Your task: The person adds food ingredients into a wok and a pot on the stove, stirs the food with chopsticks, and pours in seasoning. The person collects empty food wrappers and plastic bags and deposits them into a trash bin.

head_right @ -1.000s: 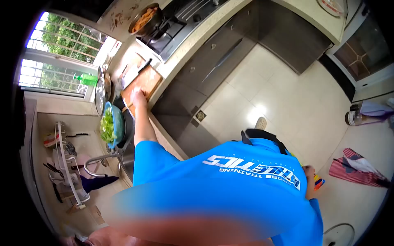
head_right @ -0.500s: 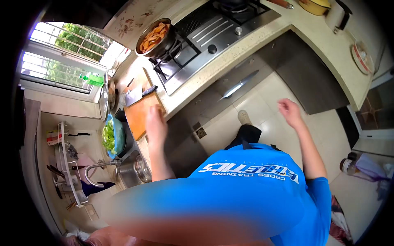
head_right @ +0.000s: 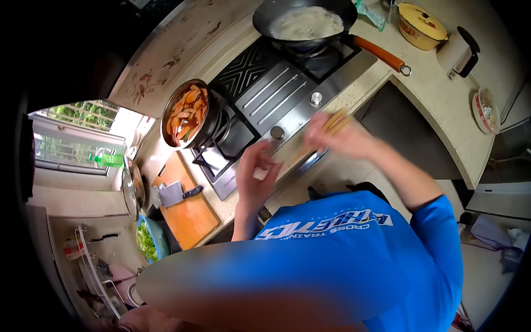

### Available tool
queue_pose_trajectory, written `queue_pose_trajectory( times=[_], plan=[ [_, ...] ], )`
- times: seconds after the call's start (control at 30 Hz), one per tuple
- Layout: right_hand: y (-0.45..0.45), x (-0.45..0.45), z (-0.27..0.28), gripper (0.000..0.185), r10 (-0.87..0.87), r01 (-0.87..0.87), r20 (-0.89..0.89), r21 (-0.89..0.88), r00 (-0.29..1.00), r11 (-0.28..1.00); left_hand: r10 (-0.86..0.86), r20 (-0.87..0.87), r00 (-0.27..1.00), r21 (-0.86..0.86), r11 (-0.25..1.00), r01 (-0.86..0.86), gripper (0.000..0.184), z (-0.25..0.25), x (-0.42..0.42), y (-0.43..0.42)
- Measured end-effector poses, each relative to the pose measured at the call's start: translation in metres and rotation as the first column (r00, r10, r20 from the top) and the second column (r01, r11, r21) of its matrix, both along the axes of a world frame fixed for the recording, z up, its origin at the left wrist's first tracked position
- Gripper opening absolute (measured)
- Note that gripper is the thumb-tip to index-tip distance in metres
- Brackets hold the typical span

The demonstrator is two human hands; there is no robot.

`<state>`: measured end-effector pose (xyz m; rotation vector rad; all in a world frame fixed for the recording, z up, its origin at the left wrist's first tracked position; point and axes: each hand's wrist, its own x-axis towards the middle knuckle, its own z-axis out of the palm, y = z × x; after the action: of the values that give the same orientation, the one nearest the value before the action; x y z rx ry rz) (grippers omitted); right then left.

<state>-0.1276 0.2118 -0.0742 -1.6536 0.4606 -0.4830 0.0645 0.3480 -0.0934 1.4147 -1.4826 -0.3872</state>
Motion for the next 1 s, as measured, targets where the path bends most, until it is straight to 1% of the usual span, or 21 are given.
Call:
queue_pose_trajectory(
  times=[0.03, 0.07, 0.1, 0.13, 0.17, 0.2, 0.23, 0.3, 0.37, 0.43, 0.5, 0.53, 0.6, 0.63, 0.7, 0.77, 0.8, 0.83, 0.9, 0.97, 1.0],
  plan=[
    [-0.022, -0.008, 0.020, 0.033, -0.050, 0.040, 0.065, 0.145, 0.997, 0.989, 0.041, 0.011, 0.999, 0.043, 0.998, -0.041, 0.047, -0.002, 0.006, 0.000],
    [-0.045, -0.016, 0.037, 0.041, -0.109, 0.102, 0.141, 0.056, 0.984, 0.993, 0.080, 0.029, 0.996, 0.059, 0.995, -0.082, 0.045, -0.009, 0.012, -0.001],
    [-0.071, -0.024, 0.050, 0.044, -0.196, 0.178, 0.205, 0.101, 0.959, 0.979, 0.121, 0.047, 0.992, 0.074, 0.989, -0.124, 0.042, -0.017, 0.016, -0.001],
    [-0.097, -0.035, 0.067, 0.043, -0.270, 0.271, 0.233, 0.026, 0.934, 0.962, 0.124, 0.040, 0.992, 0.074, 0.989, -0.126, 0.042, -0.026, 0.019, 0.001],
    [-0.129, -0.046, 0.071, 0.040, -0.278, 0.297, 0.352, -0.002, 0.894, 0.955, 0.185, -0.010, 0.983, 0.109, 0.977, -0.183, 0.039, -0.034, 0.020, 0.004],
    [-0.153, -0.048, 0.080, 0.038, -0.473, 0.533, 0.380, -0.065, 0.795, 0.844, 0.251, -0.058, 0.966, 0.147, 0.960, -0.240, 0.035, -0.038, 0.020, 0.008],
    [-0.188, -0.058, 0.081, 0.037, -0.493, 0.553, 0.337, -0.108, 0.802, 0.826, 0.264, -0.062, 0.963, 0.151, 0.956, -0.252, 0.035, -0.040, 0.017, 0.010],
    [-0.238, -0.051, 0.080, 0.029, -0.474, 0.585, 0.367, -0.305, 0.801, 0.752, 0.386, -0.181, 0.904, 0.212, 0.913, -0.348, 0.029, -0.042, 0.009, 0.012],
    [-0.266, -0.035, 0.074, 0.024, -0.374, 0.359, 0.074, -0.494, 0.925, 0.791, 0.452, -0.187, 0.872, 0.219, 0.885, -0.411, 0.024, -0.040, -0.001, 0.008],
    [-0.294, -0.003, 0.046, 0.022, -0.130, 0.106, -0.041, -0.372, 0.991, 0.922, 0.525, -0.261, 0.810, 0.222, 0.850, -0.478, 0.023, -0.036, -0.014, 0.000],
    [-0.308, 0.026, 0.024, 0.018, 0.086, -0.043, 0.040, -0.615, 0.995, 0.787, 0.568, -0.260, 0.781, 0.236, 0.822, -0.519, 0.023, -0.033, -0.028, -0.011],
    [-0.323, 0.028, 0.021, 0.018, 0.101, -0.054, 0.043, -0.614, 0.994, 0.788, 0.602, -0.230, 0.765, 0.250, 0.796, -0.551, 0.023, -0.031, -0.036, -0.015],
    [-0.360, 0.036, 0.016, 0.021, -0.072, 0.069, 0.018, -0.587, 0.997, 0.807, 0.644, -0.196, 0.740, 0.266, 0.761, -0.592, 0.022, -0.033, -0.050, -0.020],
    [-0.376, 0.031, 0.022, 0.020, -0.130, 0.151, 0.086, -0.734, 0.988, 0.662, 0.680, -0.162, 0.715, 0.282, 0.727, -0.626, 0.021, -0.036, -0.057, -0.019],
    [-0.398, 0.012, 0.039, 0.020, -0.149, 0.184, 0.111, -0.694, 0.983, 0.696, 0.723, -0.127, 0.679, 0.300, 0.681, -0.668, 0.020, -0.045, -0.071, -0.015],
    [-0.393, -0.013, 0.077, 0.021, -0.058, 0.042, -0.018, -0.492, 0.998, 0.869, 0.806, -0.103, 0.583, 0.370, 0.575, -0.730, 0.018, -0.054, -0.084, -0.010],
    [-0.393, -0.024, 0.093, 0.023, -0.030, -0.069, -0.202, -0.466, 0.979, 0.882, 0.814, -0.120, 0.569, 0.364, 0.569, -0.738, 0.018, -0.057, -0.090, -0.010],
    [-0.389, -0.026, 0.094, 0.022, 0.020, -0.121, -0.223, -0.447, 0.975, 0.886, 0.819, -0.124, 0.560, 0.365, 0.562, -0.742, 0.018, -0.058, -0.095, -0.014],
    [-0.397, -0.013, 0.061, 0.020, 0.075, -0.140, -0.151, -0.485, 0.986, 0.863, 0.838, -0.127, 0.531, 0.402, 0.533, -0.745, 0.017, -0.060, -0.105, -0.017],
    [-0.406, 0.008, 0.026, 0.018, 0.045, -0.031, 0.015, -0.525, 0.999, 0.851, 0.823, -0.098, 0.559, 0.399, 0.547, -0.736, 0.017, -0.058, -0.111, -0.023],
    [-0.417, 0.013, 0.021, 0.019, -0.055, 0.079, 0.060, -0.558, 0.997, 0.826, 0.805, -0.071, 0.589, 0.387, 0.566, -0.728, 0.017, -0.057, -0.110, -0.024]
  ],
)
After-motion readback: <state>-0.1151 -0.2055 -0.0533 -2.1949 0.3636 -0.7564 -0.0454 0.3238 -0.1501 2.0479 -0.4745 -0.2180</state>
